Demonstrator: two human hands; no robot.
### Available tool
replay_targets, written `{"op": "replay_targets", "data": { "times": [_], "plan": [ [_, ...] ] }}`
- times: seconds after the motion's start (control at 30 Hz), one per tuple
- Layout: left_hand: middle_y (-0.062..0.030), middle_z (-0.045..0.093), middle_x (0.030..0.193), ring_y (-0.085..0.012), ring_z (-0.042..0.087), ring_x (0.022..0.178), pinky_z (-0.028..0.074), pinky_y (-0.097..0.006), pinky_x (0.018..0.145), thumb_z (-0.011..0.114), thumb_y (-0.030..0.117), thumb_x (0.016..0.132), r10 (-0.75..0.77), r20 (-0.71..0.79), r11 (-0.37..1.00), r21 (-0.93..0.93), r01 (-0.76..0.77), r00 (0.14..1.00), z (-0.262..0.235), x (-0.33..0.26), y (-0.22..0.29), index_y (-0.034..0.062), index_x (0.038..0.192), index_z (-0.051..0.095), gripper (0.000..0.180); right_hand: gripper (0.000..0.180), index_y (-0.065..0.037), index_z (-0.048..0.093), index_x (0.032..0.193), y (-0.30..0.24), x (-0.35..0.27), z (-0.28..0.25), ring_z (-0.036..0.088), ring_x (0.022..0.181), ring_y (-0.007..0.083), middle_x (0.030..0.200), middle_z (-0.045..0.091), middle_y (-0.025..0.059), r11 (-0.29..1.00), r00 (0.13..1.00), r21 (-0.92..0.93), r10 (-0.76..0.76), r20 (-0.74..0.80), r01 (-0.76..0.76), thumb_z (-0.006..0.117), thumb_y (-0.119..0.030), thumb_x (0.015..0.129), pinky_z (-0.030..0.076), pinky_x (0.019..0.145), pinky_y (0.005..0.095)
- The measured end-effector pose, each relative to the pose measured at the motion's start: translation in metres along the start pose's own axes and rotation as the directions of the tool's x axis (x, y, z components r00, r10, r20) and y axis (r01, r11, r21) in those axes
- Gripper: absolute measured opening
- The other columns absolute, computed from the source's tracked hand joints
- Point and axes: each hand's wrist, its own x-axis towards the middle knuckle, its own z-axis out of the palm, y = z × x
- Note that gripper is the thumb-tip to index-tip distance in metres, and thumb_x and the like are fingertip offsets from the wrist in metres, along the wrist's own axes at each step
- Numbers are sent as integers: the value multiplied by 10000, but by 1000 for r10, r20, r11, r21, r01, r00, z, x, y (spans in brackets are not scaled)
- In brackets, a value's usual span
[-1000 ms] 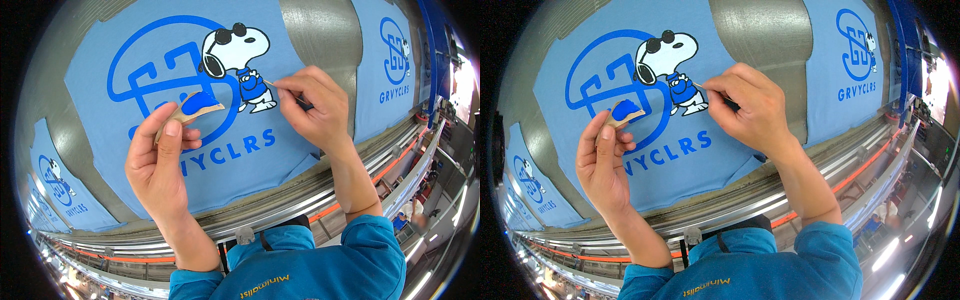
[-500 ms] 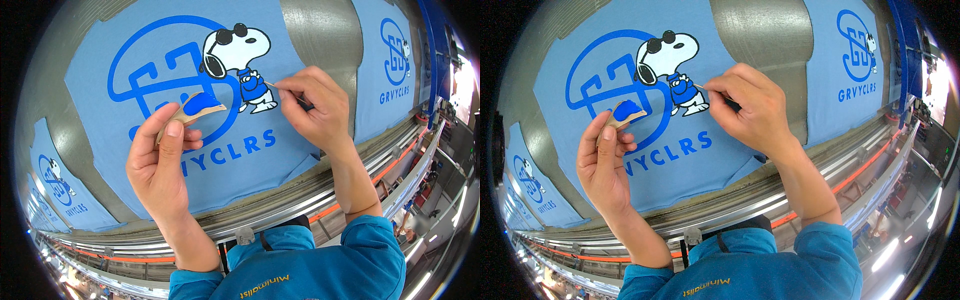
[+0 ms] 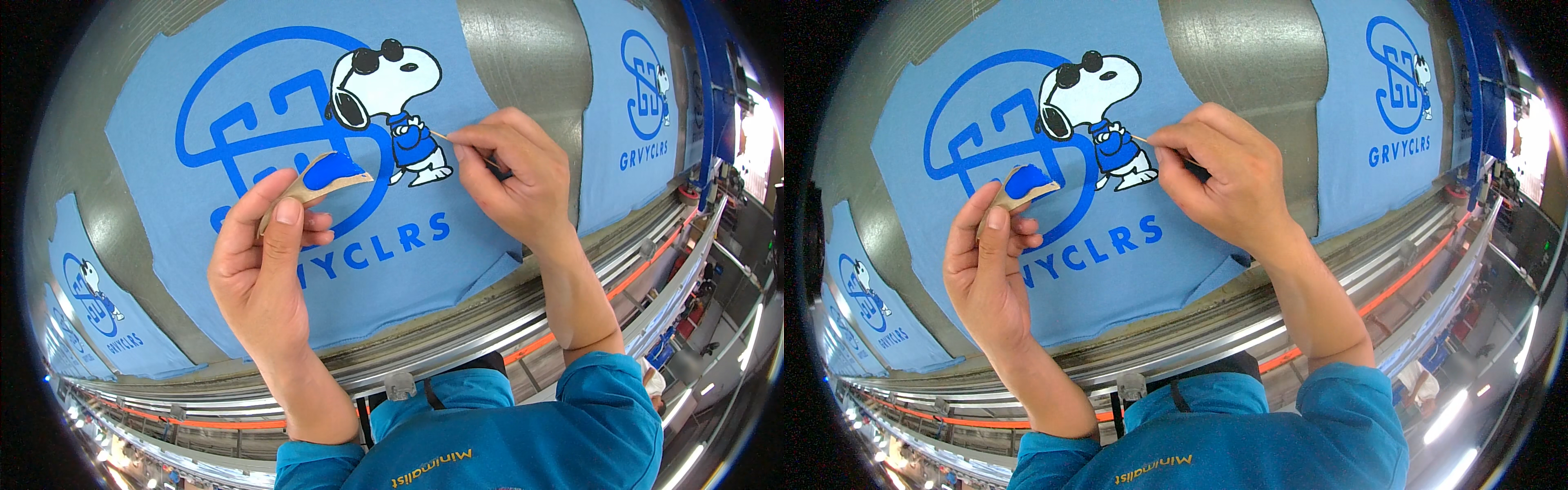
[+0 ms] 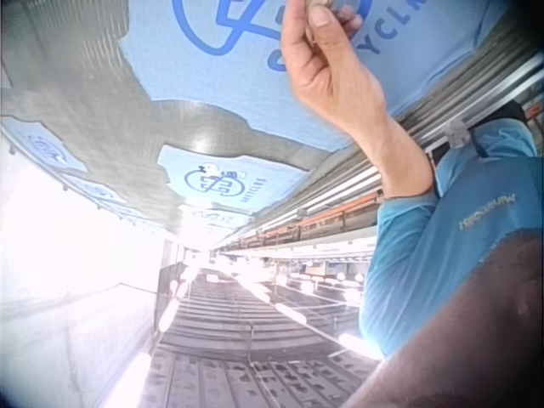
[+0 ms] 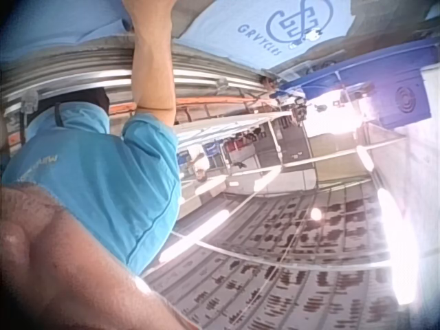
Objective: The person hand-paints a blue graphic on a light blue t-shirt using a small brush and a wooden palette. They carefully fill in details of a cartoon character and logo on the shirt, which is positioned on a moving conveyor belt in a factory setting.
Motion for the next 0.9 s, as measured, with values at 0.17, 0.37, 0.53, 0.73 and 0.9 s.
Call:
{"op": "replay_targets", "data": {
  "times": [0.17, 0.37, 0.53, 0.73, 0.9],
  "plan": [
    [-120, 754, 956, -158, 730, 801, 602, -282, 684, 671, 79, 1002, 0, 4, 1000, -7, 0, 1000, 1, 0, 1, -24, 1227, 700, 248, 167, -50, 746, 915, 0, -1, 1, 634, 649, 154, 802, 656, 43, 1000, 1000, -2, -2, -5, 2, 750, 50, 781, 486, 558, 275],
    [-121, 753, 962, -159, 730, 806, 600, -282, 683, 668, 80, 1005, -3, 5, 1000, 2, 3, 1000, 0, 0, 0, -21, 1226, 700, 245, 161, -48, 745, 914, 0, -1, 1, 635, 652, 155, 803, 657, 44, 1000, 1000, -1, 2, -3, -2, 746, 48, 784, 488, 559, 279],
    [-163, 753, 1043, -176, 716, 830, 588, -289, 701, 624, 83, 1033, -9, 31, 1000, 22, 8, 999, -2, -1, 0, -34, 1279, 664, 275, 150, -45, 743, 911, 1, 0, 0, 634, 655, 152, 805, 656, 45, 1000, 1000, 10, 4, 2, -4, 740, 46, 792, 489, 562, 276],
    [-164, 751, 1042, -174, 712, 829, 586, -289, 701, 624, 84, 1034, -16, 20, 999, 31, 15, 1000, -4, -1, -1, -39, 1284, 658, 281, 76, -31, 723, 930, -6, 2, -7, 641, 698, 124, 851, 679, 62, 986, 993, 119, 117, -19, -113, 753, 2, 868, 493, 590, 255],
    [-162, 748, 1053, -176, 708, 833, 582, -294, 705, 627, 83, 1032, -21, 33, 1000, 8, 21, 999, -3, -1, 0, -43, 1287, 652, 286, 102, -10, 652, 999, -4, -3, 6, 693, 822, 183, 925, 715, 101, 924, 980, 383, 52, -191, 26, 722, -3, 924, 538, 711, 287]
  ]
}}
